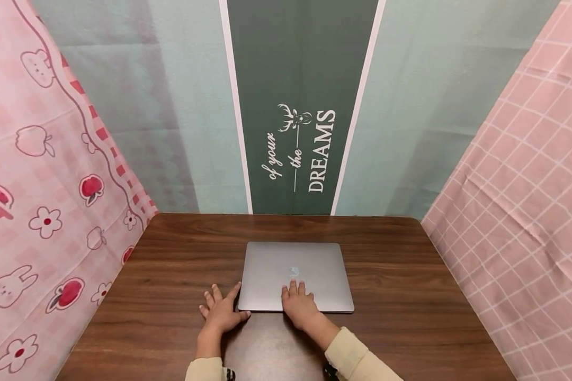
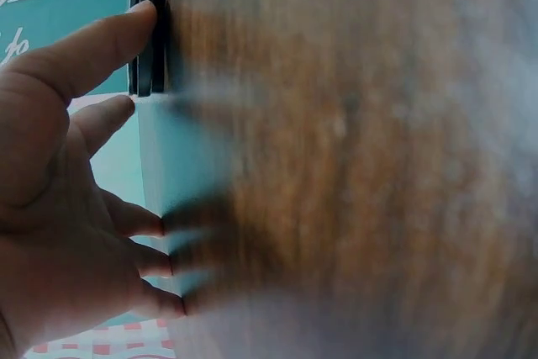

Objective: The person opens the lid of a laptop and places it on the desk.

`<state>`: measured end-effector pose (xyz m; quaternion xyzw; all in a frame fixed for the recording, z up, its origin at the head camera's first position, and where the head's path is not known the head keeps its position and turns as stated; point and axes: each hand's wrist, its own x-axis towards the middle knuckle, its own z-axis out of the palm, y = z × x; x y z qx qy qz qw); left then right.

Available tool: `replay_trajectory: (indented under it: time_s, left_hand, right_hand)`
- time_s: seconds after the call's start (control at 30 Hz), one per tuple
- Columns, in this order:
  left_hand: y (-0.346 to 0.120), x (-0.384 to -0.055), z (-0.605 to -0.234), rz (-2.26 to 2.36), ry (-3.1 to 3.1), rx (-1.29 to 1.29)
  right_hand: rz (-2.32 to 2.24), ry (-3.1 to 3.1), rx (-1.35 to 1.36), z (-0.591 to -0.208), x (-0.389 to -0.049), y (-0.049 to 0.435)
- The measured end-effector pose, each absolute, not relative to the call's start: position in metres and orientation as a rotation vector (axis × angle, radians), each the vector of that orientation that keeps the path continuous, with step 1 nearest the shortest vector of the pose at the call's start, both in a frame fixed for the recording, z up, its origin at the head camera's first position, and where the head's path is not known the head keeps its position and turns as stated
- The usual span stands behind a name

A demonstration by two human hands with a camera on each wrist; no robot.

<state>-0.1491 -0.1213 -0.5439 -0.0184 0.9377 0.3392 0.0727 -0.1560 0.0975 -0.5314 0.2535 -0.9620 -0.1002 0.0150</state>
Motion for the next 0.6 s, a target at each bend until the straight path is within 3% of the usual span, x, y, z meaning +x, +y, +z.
replay_trajectory:
  time_s: [0.6]
  left_hand:
    - [-0.1208, -0.1501, -0.5432, 1.058, 2.807, -0.076]
  right_hand:
    - [-0.519, -2.726, 0.796, -0.5344, -0.151, 0.099]
